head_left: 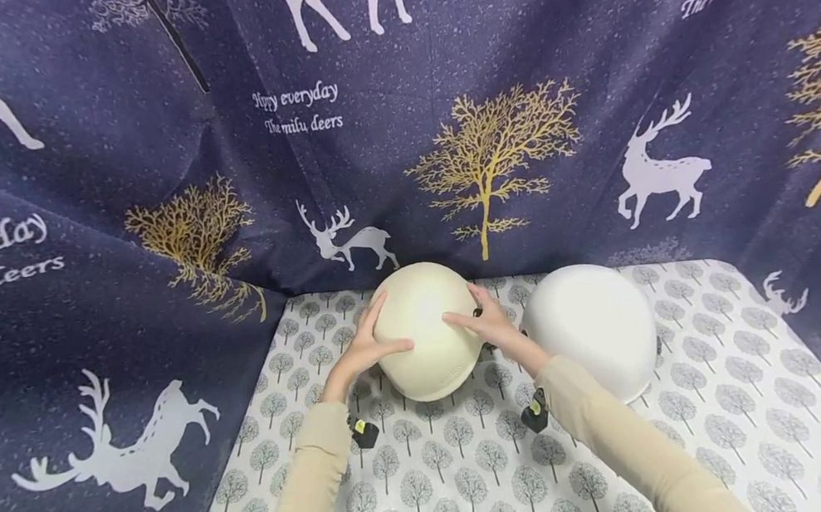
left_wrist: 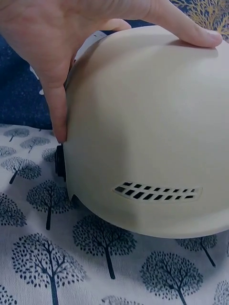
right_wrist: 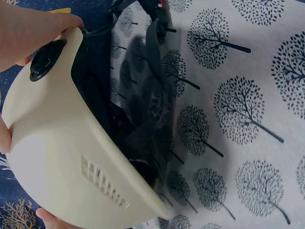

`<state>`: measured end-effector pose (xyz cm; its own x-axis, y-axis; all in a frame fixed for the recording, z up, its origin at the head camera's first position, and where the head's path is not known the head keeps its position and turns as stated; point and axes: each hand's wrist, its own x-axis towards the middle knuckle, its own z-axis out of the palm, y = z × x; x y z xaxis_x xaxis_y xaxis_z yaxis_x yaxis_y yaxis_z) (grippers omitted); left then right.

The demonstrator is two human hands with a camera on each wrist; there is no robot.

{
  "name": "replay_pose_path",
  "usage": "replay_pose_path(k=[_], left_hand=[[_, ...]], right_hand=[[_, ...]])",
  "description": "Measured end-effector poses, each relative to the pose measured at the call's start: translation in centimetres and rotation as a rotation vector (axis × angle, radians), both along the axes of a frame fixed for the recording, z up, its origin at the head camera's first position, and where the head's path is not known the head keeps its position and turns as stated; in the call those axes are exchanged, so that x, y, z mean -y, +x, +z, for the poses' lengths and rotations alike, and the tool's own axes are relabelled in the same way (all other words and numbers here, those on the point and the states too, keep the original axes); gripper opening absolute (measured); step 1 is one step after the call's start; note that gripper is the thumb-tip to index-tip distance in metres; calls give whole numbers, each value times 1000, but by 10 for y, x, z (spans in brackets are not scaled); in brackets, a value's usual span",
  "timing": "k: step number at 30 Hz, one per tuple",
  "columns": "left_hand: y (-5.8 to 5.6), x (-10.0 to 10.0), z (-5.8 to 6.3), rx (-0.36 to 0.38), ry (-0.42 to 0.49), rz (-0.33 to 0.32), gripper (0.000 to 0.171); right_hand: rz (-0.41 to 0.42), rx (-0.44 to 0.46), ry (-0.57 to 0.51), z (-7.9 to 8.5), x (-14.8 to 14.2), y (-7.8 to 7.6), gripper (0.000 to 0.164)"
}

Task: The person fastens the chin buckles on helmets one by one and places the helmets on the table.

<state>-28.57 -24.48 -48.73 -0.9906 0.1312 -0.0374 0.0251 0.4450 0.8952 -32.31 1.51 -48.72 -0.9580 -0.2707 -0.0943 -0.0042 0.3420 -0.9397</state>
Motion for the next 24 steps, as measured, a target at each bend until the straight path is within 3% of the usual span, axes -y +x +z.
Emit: replay_pose_path(k=[8,12,19,24], left_hand=[[0,-3,-1,-26,-15,-6,110],[2,-6,-4,-33,-23,17,112],[6,-14,-6,22,-96,27,117],[7,-16,-7,10,-148,21,118]], right_hand=[[5,-7,83,-1,3,-4,98],[18,-5,76,-4,2,-4,98],[27,-23,75,-9,1,-2,101],[43,18,55,-13,-2,-1,103]])
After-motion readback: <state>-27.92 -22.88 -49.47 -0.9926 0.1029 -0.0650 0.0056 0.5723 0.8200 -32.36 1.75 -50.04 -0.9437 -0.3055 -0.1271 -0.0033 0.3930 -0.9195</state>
